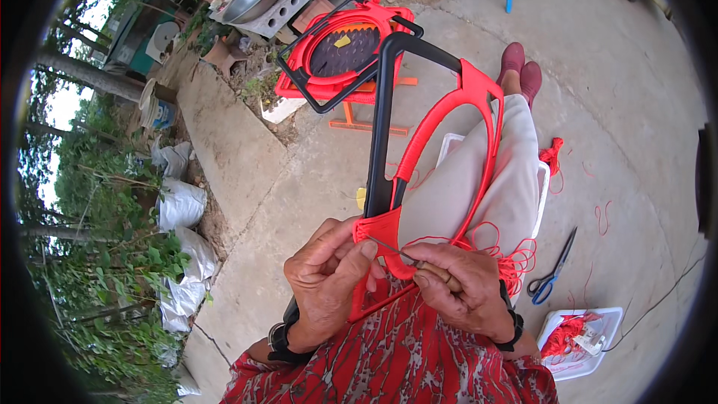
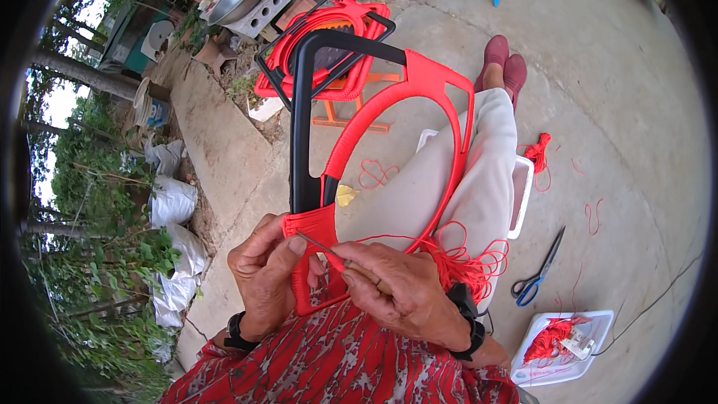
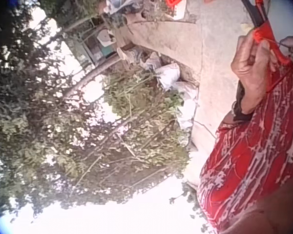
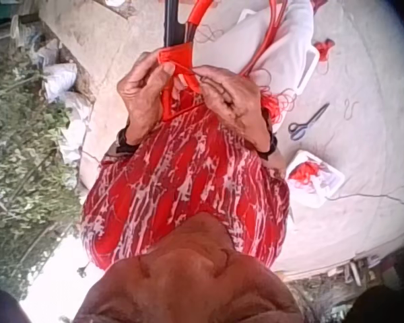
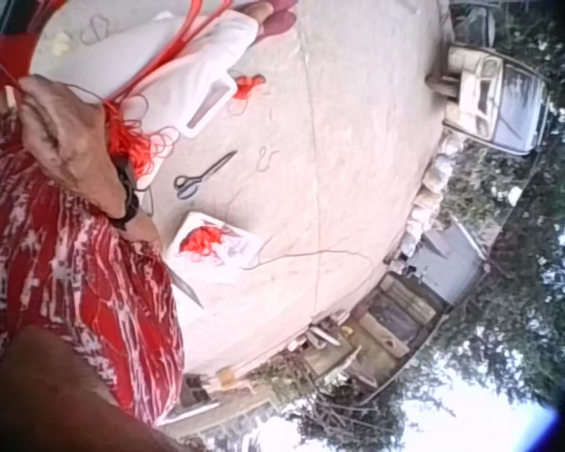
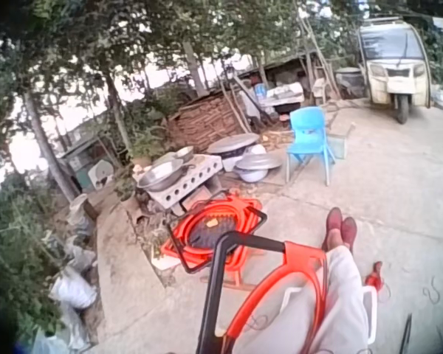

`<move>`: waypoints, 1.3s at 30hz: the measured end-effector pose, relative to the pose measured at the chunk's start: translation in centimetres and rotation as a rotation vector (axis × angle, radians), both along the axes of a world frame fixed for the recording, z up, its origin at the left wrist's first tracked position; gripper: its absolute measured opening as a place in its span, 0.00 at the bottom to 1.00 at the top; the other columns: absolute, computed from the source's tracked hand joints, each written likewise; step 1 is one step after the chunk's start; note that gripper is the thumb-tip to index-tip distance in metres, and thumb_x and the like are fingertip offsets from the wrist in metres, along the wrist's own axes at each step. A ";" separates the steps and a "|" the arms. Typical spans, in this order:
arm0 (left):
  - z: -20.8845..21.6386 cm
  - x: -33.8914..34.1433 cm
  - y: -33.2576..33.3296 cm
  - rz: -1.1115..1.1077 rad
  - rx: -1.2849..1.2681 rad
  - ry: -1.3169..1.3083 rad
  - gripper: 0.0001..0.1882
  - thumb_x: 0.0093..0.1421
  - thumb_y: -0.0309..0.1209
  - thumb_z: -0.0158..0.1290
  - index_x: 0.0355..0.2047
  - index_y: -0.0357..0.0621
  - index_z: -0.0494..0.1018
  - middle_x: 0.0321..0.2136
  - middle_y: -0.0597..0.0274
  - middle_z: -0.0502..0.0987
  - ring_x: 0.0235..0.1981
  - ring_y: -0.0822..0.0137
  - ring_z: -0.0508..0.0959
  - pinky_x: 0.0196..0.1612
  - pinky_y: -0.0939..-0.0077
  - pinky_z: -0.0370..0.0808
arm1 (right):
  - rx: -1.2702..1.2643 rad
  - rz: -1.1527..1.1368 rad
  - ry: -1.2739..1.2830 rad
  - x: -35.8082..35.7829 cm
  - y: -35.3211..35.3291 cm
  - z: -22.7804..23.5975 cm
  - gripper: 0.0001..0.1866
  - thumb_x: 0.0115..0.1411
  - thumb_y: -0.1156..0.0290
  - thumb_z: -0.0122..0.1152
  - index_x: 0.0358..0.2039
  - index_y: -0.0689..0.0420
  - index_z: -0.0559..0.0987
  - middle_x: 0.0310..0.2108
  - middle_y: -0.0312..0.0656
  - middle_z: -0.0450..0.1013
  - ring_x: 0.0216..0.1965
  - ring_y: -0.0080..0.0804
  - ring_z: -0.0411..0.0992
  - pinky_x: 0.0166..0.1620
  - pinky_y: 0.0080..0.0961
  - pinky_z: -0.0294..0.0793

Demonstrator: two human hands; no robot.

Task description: Wrapping a red furniture frame with red plastic cord to create a woven surface.

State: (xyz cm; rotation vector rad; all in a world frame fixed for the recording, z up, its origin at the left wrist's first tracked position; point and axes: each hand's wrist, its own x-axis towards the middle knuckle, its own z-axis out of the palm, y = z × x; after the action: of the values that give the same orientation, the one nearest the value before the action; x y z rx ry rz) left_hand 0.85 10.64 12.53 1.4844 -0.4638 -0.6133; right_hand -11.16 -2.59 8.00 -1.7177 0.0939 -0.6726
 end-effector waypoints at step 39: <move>-0.3 -1.4 0.2 0.052 0.092 -0.141 0.15 0.60 0.18 0.53 0.48 0.30 0.73 0.30 0.62 0.71 0.24 0.75 0.76 0.20 0.85 0.70 | 0.037 -0.096 0.087 -0.9 1.5 0.9 0.15 0.57 0.80 0.57 0.47 0.64 0.75 0.21 0.40 0.71 0.19 0.24 0.69 0.25 0.18 0.68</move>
State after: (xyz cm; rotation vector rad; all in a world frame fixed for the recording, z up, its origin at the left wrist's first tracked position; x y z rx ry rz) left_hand -0.56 10.84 12.26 1.6291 -0.5095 -0.4969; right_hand -12.10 -1.04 8.89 -1.7154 0.2488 -0.6626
